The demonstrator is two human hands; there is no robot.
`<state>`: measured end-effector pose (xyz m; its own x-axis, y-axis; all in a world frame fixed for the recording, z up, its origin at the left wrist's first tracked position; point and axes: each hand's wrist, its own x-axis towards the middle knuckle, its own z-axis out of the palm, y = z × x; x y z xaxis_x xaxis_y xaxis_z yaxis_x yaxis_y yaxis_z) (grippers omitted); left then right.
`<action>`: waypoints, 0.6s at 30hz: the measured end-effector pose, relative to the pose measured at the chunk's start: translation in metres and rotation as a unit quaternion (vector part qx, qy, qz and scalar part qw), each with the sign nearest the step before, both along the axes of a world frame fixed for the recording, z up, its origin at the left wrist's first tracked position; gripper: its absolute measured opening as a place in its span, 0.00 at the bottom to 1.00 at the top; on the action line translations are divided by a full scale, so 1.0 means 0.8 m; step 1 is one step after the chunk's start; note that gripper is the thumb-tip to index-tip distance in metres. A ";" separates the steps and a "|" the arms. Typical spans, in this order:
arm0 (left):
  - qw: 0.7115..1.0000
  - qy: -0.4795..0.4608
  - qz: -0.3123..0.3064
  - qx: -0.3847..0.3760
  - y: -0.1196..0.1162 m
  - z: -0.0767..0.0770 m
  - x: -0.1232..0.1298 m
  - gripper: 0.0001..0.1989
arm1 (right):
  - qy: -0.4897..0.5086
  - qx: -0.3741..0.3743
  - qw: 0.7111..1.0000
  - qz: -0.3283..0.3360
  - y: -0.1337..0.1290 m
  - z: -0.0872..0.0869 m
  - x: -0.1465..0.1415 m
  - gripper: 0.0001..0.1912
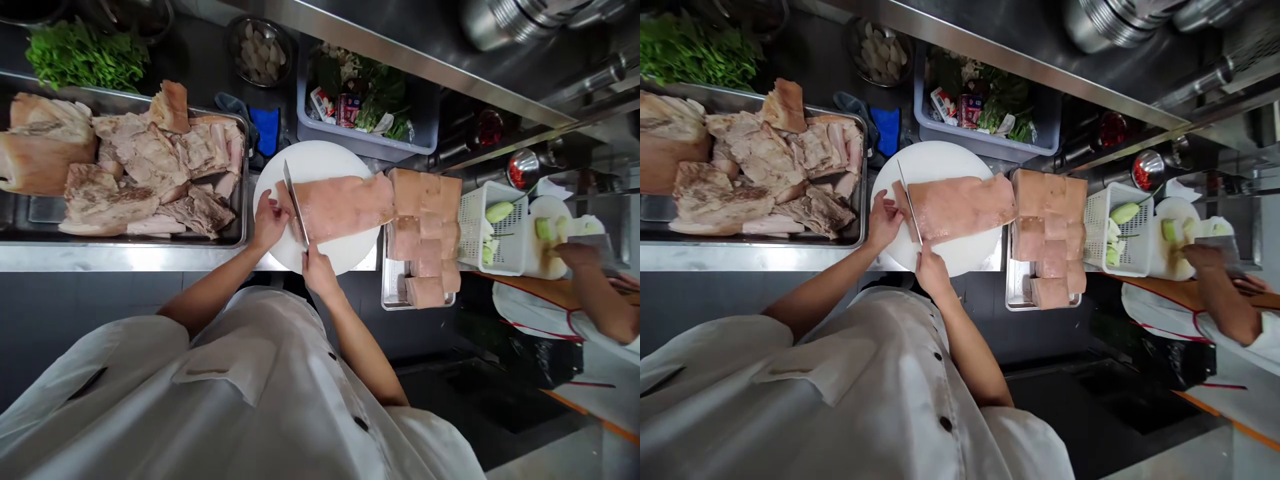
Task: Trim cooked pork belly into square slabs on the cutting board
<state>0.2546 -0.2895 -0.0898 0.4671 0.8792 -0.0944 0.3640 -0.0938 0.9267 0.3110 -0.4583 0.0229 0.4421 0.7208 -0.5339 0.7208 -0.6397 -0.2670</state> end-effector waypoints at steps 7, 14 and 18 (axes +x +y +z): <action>0.982 0.141 0.046 -0.118 -0.025 0.028 0.012 0.37 | 0.016 0.053 0.998 -0.007 0.041 0.011 0.018 0.24; 0.916 -0.072 0.108 -0.379 0.025 0.049 -0.017 0.14 | 0.014 0.130 0.988 -0.088 -0.089 0.051 0.031 0.23; 0.902 -0.134 0.143 -0.385 0.082 0.071 -0.105 0.19 | 0.007 0.108 0.988 -0.111 -0.127 0.061 0.059 0.23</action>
